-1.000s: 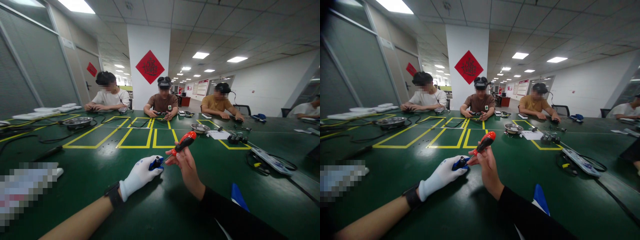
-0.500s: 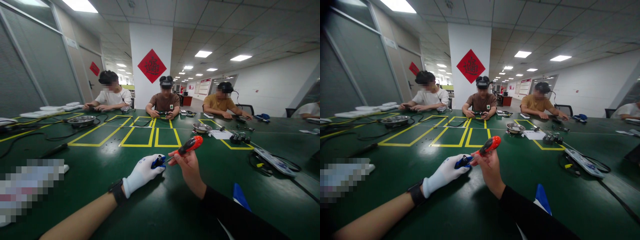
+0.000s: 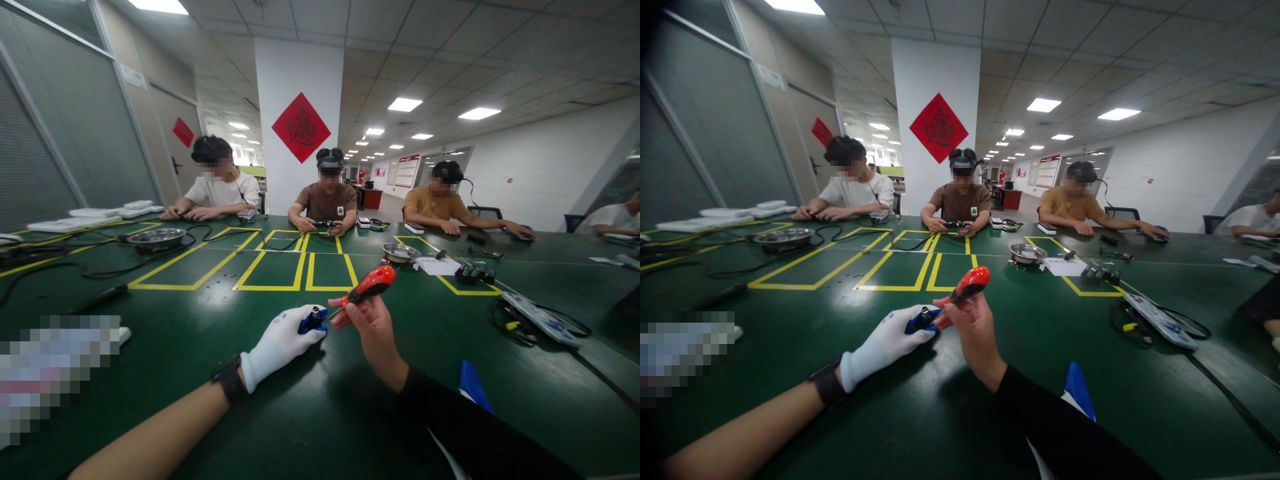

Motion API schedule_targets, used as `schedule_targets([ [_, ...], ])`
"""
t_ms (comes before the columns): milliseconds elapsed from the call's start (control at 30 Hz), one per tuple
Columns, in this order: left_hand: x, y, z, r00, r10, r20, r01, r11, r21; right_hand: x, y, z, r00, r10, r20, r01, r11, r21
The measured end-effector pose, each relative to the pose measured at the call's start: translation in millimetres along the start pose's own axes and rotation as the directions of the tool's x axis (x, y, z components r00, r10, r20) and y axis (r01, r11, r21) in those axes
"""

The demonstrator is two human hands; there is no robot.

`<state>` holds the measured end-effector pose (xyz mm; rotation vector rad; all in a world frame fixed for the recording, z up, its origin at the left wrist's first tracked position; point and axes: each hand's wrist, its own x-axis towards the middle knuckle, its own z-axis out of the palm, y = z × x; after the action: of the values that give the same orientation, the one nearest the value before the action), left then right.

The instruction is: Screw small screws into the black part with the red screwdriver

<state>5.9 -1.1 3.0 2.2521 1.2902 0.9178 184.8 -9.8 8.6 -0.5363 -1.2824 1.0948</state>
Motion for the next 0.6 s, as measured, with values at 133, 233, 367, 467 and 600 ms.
schedule_targets([
  [133, 0.4, -1.9, 0.0, 1.000, -0.013, -0.008, 0.013, 0.999, 0.036, 0.5, 1.5, 1.0, 0.999, 0.007, -0.038, -0.006, 1.000, 0.017],
  [233, 0.5, -2.8, 0.1, 1.000, 0.002, -0.007, -0.002, 0.999, 0.036, -0.5, 2.6, 0.3, 1.000, -0.002, -0.025, 0.003, 0.999, 0.040],
  [367, -0.1, -2.7, 0.3, 1.000, 0.003, -0.008, -0.003, 0.999, 0.036, -1.8, 1.9, -1.2, 1.000, -0.001, 0.020, 0.000, 0.997, 0.073],
  [467, -0.3, -1.2, -0.1, 1.000, 0.013, 0.003, -0.013, 1.000, 0.022, -0.9, 1.4, -0.7, 1.000, 0.021, 0.012, -0.022, 0.998, 0.057],
  [600, 0.1, 0.3, -1.0, 1.000, 0.019, 0.004, -0.019, 1.000, 0.007, 0.9, 3.5, 0.9, 1.000, 0.015, -0.010, -0.015, 0.999, 0.044],
])
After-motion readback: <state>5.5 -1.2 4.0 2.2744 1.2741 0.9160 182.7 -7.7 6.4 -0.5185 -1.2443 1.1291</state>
